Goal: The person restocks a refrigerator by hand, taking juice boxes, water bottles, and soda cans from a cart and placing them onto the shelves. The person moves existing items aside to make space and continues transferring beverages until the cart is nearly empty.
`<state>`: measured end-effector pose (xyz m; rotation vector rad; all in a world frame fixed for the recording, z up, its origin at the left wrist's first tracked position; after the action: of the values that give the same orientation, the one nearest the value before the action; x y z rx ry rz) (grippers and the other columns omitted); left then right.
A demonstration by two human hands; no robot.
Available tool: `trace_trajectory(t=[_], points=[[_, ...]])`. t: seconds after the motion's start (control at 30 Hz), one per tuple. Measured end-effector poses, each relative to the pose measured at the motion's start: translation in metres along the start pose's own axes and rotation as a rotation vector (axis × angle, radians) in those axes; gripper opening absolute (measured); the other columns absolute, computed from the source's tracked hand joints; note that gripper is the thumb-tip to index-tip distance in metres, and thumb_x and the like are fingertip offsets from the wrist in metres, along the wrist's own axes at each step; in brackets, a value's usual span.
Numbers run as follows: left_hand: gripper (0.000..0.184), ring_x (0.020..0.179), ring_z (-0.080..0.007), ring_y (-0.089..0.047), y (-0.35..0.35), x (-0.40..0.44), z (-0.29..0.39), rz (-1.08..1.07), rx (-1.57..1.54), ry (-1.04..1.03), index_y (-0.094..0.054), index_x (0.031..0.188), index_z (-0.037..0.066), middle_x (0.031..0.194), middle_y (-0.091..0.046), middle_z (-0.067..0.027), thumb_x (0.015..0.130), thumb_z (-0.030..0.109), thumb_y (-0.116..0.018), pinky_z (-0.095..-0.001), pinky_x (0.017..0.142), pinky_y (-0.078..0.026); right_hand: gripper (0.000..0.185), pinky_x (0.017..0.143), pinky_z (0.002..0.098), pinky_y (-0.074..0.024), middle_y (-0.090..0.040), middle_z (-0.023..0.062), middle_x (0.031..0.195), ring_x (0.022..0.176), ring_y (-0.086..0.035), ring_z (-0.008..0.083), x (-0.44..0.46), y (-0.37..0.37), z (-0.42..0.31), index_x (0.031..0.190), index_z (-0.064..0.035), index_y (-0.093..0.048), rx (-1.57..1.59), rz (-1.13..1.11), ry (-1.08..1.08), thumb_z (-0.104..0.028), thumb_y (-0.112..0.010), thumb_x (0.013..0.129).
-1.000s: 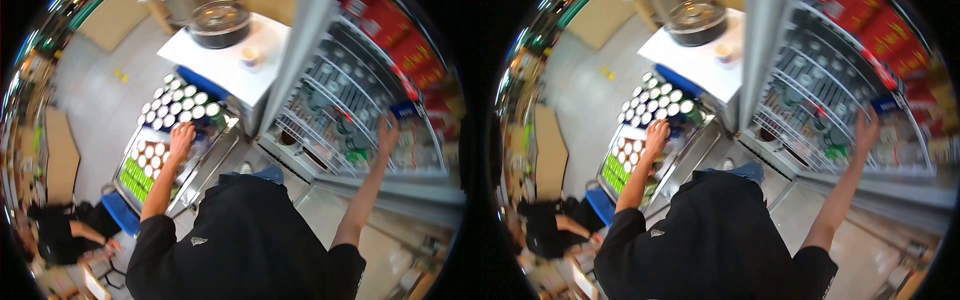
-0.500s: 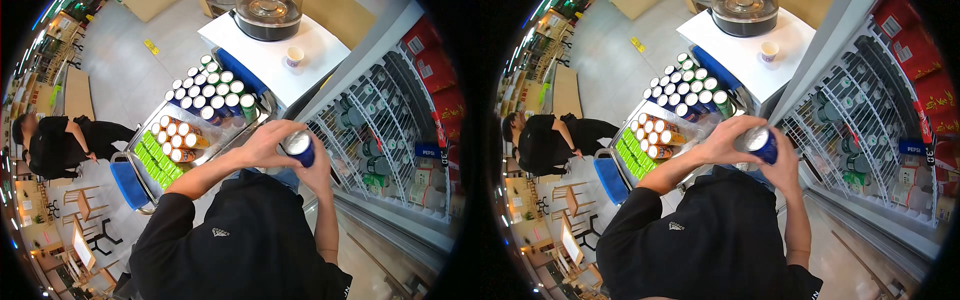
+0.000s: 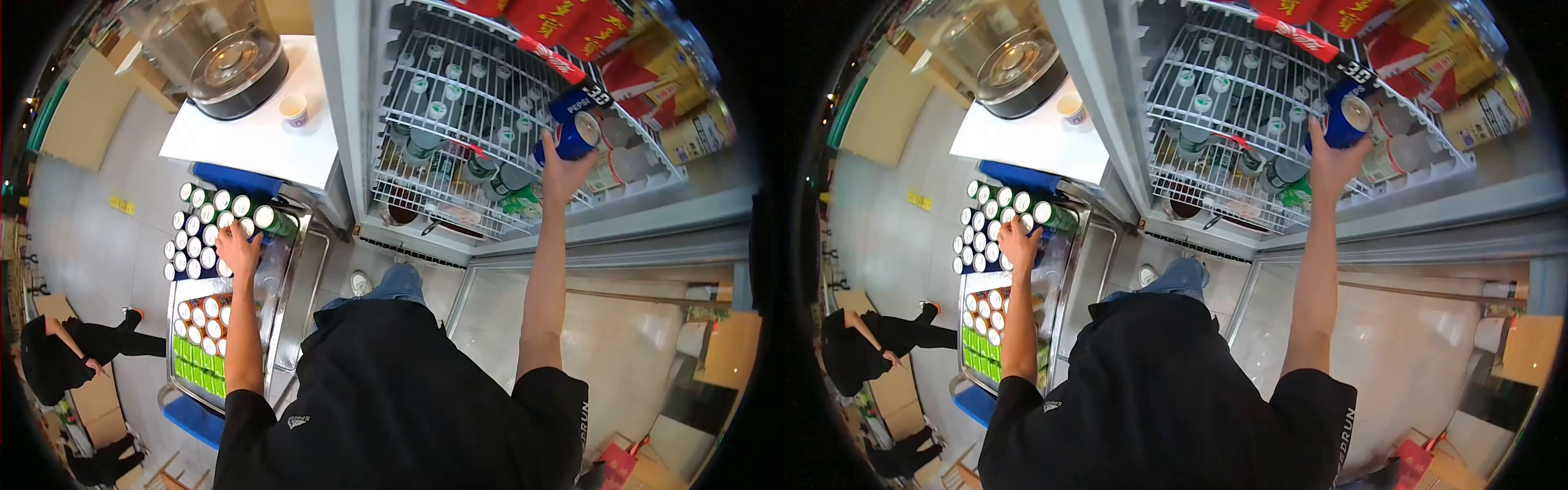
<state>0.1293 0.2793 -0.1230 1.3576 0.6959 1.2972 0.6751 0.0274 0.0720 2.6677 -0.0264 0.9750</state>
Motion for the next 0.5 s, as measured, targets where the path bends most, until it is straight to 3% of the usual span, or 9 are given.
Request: trace_trajectory(t=[0.1,0.23,0.33,0.47,0.5], points=[[0.066,0.104,-0.0382,-0.051,0.005,0.001,0.006,-0.037,0.047,0.000,-0.058,0.117,0.008,0.114,-0.054,-0.0188,0.062,0.029,-0.086,-0.0480,0.086,-0.044,0.096,0.096,0.0447,-0.0432,-0.057,0.0260,0.120,0.110,-0.057,0.0407,0.016,-0.012,0.032,0.134,0.0055,-0.039,-0.159,0.072,0.091,-0.042,-0.086,0.065],[0.065,0.104,-0.0374,-0.052,0.007,0.004,-0.004,-0.059,0.007,-0.034,-0.058,0.115,0.007,0.114,-0.056,-0.0169,0.061,0.028,-0.086,-0.0478,0.085,-0.044,0.101,0.097,0.0441,-0.0432,-0.051,0.0269,0.130,0.117,-0.055,0.0385,0.040,-0.020,0.044,0.138,0.0049,-0.035,-0.243,-0.019,-0.059,-0.047,-0.084,0.067],[0.063,0.105,-0.0370,-0.054,0.021,-0.001,-0.004,-0.049,-0.085,-0.043,-0.058,0.113,0.005,0.113,-0.059,-0.0164,0.062,0.030,-0.085,-0.0484,0.088,-0.043,0.105,0.100,0.0460,-0.0393,-0.049,0.0296,0.130,0.118,-0.052,0.0429,0.043,-0.015,0.041,0.139,0.0065,-0.030,-0.130,-0.011,0.077,-0.046,-0.084,0.067],[0.061,0.096,-0.0388,-0.062,0.059,-0.007,0.006,-0.087,-0.308,0.163,-0.055,0.111,0.001,0.101,-0.065,-0.0206,0.064,0.029,-0.084,-0.0427,0.085,-0.048,0.068,0.090,0.0354,-0.0469,-0.058,0.0215,0.115,0.105,-0.059,0.0306,0.011,0.002,0.038,0.127,0.0029,-0.047,-0.164,0.193,0.214,-0.029,-0.080,0.077],[0.061,0.097,-0.0368,-0.062,0.073,-0.008,0.012,-0.069,-0.349,0.205,-0.055,0.110,0.000,0.102,-0.065,-0.0205,0.065,0.028,-0.084,-0.0413,0.086,-0.048,0.060,0.086,0.0348,-0.0478,-0.059,0.0190,0.109,0.100,-0.060,0.0288,0.010,0.000,0.038,0.123,0.0009,-0.051,-0.172,0.060,0.213,-0.028,-0.079,0.078]])
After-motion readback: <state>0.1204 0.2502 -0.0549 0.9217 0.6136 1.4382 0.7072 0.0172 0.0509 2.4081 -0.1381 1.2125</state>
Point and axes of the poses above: each hand's wrist, its own x-axis towards the middle knuckle, its own y-axis out of the back of the hand, z = x × y, the point moved 2 cm from there along x, towards the middle knuckle
